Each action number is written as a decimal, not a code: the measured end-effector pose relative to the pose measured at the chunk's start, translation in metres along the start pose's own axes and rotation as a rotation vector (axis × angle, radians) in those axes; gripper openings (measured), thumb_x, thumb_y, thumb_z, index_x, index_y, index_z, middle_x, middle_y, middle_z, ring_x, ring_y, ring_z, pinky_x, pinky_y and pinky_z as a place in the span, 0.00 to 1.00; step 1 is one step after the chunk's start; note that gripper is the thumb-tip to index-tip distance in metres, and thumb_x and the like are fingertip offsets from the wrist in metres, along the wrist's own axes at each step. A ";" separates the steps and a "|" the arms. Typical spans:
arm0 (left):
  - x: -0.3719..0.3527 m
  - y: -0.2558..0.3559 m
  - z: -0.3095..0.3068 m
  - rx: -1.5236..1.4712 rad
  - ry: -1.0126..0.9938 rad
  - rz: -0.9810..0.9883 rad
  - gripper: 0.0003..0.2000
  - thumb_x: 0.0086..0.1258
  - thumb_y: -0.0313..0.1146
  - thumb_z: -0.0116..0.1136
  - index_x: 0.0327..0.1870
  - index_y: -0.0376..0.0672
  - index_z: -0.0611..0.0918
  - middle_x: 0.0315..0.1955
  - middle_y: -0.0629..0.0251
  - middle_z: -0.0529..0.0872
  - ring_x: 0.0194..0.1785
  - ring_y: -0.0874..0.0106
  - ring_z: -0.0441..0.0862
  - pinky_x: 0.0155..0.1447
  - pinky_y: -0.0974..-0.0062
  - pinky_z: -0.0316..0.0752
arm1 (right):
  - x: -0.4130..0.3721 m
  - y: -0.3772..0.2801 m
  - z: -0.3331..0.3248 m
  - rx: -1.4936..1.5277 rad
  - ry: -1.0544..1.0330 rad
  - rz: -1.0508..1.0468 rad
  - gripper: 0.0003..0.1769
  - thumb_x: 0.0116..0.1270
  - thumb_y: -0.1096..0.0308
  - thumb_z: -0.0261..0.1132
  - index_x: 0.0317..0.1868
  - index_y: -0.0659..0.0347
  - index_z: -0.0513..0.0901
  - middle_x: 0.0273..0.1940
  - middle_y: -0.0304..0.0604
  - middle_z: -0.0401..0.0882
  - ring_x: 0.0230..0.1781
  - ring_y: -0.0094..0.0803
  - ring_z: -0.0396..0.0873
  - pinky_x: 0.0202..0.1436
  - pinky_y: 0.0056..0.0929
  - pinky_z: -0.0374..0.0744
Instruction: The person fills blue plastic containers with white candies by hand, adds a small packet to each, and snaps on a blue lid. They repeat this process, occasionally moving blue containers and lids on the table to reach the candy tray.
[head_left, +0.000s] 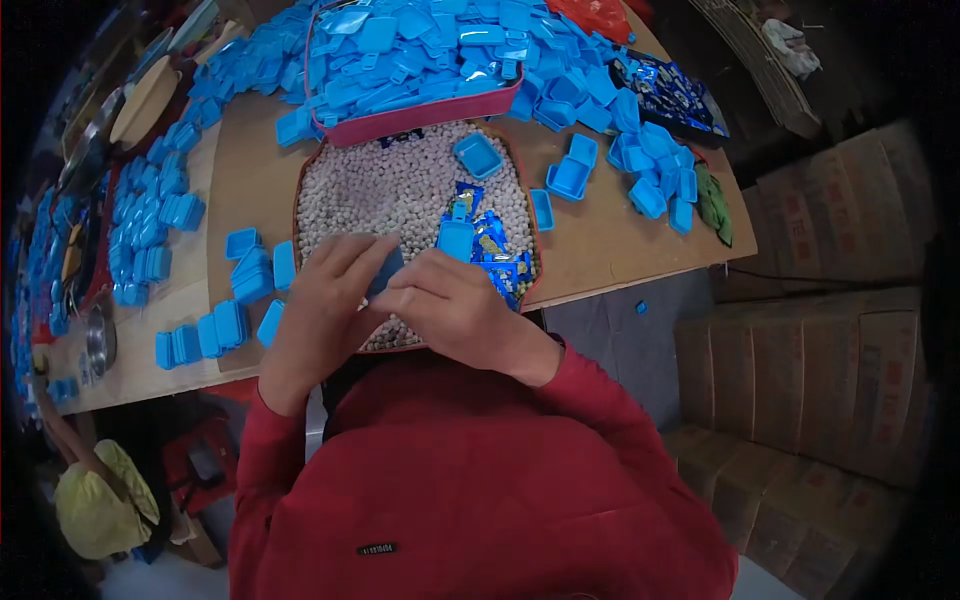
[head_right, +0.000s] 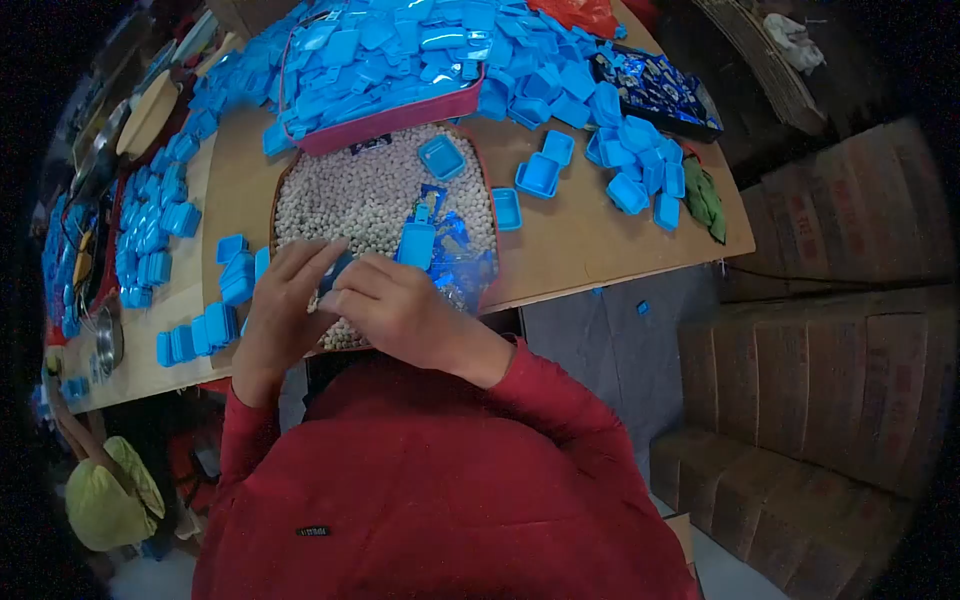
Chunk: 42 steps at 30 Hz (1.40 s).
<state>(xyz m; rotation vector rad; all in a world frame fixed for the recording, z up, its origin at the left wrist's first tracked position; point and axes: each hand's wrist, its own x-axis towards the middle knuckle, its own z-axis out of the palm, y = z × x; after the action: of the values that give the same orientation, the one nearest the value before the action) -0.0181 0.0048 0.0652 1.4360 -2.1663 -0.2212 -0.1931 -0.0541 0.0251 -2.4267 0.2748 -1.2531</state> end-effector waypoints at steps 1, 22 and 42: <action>0.001 -0.004 0.003 -0.168 0.035 -0.032 0.31 0.49 0.20 0.64 0.61 0.37 0.74 0.48 0.54 0.79 0.52 0.58 0.77 0.55 0.66 0.73 | 0.002 -0.001 -0.007 0.002 0.039 0.037 0.09 0.55 0.76 0.64 0.39 0.62 0.81 0.35 0.42 0.79 0.37 0.38 0.80 0.35 0.34 0.78; 0.007 -0.005 0.081 -0.278 0.678 0.021 0.22 0.43 0.24 0.69 0.42 0.40 0.76 0.33 0.57 0.80 0.35 0.61 0.81 0.39 0.69 0.77 | -0.013 0.024 -0.013 -0.102 -0.020 0.087 0.11 0.53 0.75 0.65 0.37 0.59 0.78 0.37 0.43 0.81 0.37 0.39 0.82 0.37 0.32 0.80; -0.113 -0.076 0.012 -0.118 0.630 -0.772 0.12 0.70 0.35 0.61 0.39 0.32 0.84 0.26 0.64 0.82 0.31 0.78 0.76 0.36 0.77 0.71 | 0.010 0.111 -0.029 -0.435 0.041 0.438 0.24 0.55 0.67 0.66 0.53 0.62 0.76 0.45 0.52 0.78 0.44 0.52 0.79 0.46 0.45 0.78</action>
<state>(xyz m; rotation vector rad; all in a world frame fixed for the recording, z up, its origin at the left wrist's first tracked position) 0.0709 0.0720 -0.0138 1.8895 -1.0320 -0.1324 -0.2103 -0.1652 0.0000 -2.4815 1.1253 -1.1265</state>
